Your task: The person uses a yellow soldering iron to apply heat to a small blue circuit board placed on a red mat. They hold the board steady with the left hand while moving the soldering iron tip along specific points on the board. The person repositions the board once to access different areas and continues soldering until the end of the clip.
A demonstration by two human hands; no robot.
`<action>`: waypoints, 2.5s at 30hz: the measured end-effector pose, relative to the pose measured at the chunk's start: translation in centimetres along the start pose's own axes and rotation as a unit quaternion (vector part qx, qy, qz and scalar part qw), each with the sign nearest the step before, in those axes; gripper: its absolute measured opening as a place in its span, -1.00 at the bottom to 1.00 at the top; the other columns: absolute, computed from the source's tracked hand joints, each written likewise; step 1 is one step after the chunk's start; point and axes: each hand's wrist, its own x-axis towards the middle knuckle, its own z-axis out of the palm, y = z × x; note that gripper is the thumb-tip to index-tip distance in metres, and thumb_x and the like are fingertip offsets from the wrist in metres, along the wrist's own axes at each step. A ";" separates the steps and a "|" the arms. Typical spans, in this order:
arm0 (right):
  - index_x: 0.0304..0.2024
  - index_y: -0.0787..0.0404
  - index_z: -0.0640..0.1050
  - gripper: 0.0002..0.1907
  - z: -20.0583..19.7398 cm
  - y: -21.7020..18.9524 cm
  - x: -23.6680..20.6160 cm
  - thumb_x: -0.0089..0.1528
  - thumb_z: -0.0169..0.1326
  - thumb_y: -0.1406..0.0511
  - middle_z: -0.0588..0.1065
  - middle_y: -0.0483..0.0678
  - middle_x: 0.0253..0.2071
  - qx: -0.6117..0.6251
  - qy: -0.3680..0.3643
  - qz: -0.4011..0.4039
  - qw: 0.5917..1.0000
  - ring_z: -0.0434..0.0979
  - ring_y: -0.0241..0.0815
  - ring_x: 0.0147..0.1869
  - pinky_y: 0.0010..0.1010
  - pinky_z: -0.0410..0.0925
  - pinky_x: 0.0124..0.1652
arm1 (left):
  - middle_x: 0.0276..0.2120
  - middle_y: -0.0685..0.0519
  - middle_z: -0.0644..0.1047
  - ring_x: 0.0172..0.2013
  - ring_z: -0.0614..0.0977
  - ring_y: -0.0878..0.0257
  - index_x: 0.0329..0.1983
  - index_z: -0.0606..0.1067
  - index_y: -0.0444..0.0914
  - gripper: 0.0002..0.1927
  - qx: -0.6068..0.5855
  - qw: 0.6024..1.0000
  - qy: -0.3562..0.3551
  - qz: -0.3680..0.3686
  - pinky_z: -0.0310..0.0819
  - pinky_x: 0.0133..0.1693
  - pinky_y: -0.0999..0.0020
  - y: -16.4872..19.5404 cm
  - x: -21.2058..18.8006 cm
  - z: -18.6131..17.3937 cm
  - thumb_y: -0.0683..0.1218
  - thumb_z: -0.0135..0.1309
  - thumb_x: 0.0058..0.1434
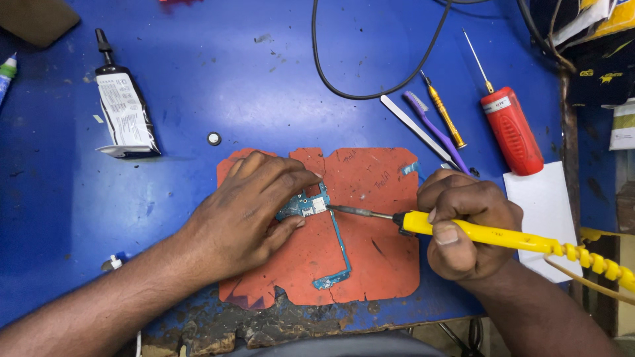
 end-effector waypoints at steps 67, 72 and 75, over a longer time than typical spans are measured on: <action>-0.19 0.27 0.32 -0.80 0.1 0.2 0.2 0.38 -0.04 0.25 0.40 -0.01 -0.49 -0.020 0.008 -0.003 1.000 0.33 -0.32 -0.57 -0.45 0.31 -0.47 | 0.04 -0.02 0.47 0.07 0.46 0.02 0.13 0.45 -0.22 -0.44 0.003 1.000 0.000 0.002 0.37 0.10 0.07 0.0 0.0 0.0 -0.09 0.31 0.04; -0.17 0.27 0.31 -0.79 0.1 0.2 0.2 0.40 -0.04 0.24 0.41 0.00 -0.47 -0.018 0.005 -0.001 1.000 0.34 -0.32 -0.55 -0.44 0.31 -0.45 | 0.04 -0.01 0.47 0.07 0.46 0.01 0.13 0.45 -0.22 -0.43 0.001 1.000 0.004 0.003 0.37 0.10 0.06 0.0 0.0 0.0 -0.09 0.31 0.03; -0.18 0.27 0.33 -0.80 0.1 0.1 0.2 0.39 -0.04 0.25 0.41 0.02 -0.46 -0.019 0.003 0.000 1.000 0.32 -0.32 -0.56 -0.44 0.29 -0.46 | 0.04 -0.01 0.47 0.06 0.46 0.01 0.13 0.46 -0.22 -0.44 0.002 1.000 0.003 0.001 0.37 0.10 0.06 0.1 0.0 0.0 -0.09 0.32 0.03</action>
